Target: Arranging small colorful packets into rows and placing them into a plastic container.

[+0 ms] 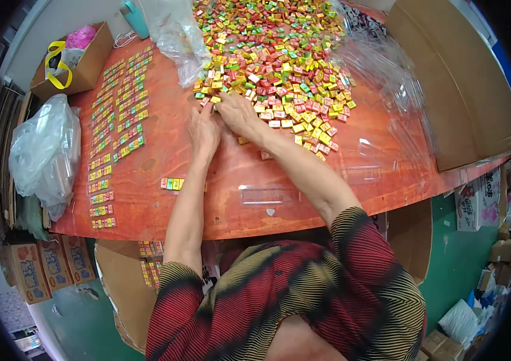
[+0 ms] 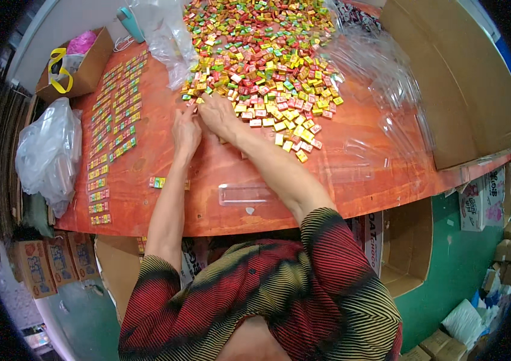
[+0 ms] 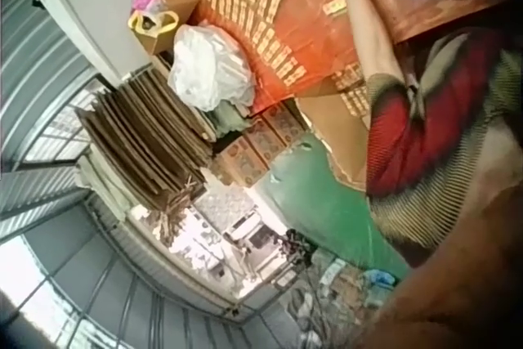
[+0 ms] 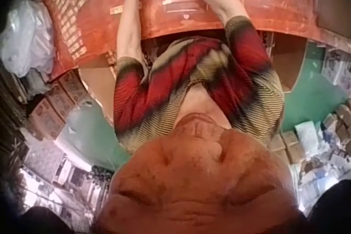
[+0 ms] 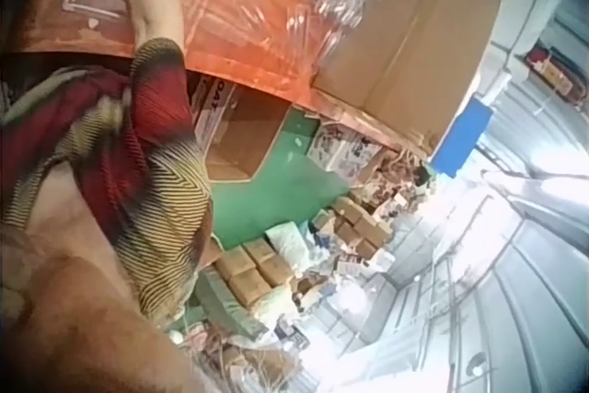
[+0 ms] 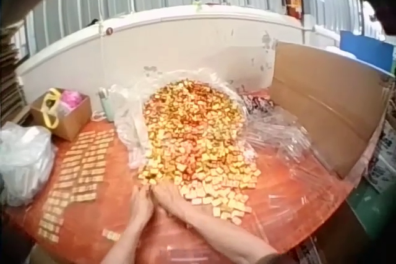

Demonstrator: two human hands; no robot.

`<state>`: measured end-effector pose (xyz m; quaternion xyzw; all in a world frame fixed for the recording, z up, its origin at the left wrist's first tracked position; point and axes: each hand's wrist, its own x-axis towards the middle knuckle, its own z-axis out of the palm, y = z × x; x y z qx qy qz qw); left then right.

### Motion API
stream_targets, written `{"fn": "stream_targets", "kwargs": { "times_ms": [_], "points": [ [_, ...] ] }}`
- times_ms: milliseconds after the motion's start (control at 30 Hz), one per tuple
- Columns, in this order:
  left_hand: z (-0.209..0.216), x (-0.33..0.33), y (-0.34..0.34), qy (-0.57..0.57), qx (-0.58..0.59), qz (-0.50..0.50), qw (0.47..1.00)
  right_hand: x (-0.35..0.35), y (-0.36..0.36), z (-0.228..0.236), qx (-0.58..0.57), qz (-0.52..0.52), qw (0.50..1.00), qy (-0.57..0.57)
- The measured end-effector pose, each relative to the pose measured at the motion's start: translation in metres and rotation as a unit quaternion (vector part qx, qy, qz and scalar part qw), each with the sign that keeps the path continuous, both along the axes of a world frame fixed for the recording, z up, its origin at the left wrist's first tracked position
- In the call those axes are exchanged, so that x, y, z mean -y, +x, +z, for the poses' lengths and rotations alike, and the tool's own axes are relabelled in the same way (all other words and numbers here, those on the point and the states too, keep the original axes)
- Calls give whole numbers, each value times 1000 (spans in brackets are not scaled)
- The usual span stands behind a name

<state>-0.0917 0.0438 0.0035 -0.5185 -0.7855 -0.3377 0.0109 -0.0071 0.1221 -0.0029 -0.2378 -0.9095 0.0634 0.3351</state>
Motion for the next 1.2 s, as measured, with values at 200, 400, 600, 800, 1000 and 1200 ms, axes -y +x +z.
{"fn": "stream_targets", "kwargs": {
  "times_ms": [200,400,600,800,1000,1200],
  "points": [
    [-18,11,-2,25,-45,-41,998,18,20,-1,62,35,997,6],
    [-7,51,44,-6,-41,-86,995,33,95,16,50,12,993,-103],
    [0,67,44,-15,6,-91,996,62,102,17,40,-37,990,-126],
    [4,73,50,-43,49,-128,990,70,86,2,82,-67,992,-64],
    [-5,66,42,-37,32,-192,980,64,116,22,21,-56,977,-204],
    [1,67,49,-50,86,-210,973,69,142,18,-5,-55,986,-159]
  ]
}}
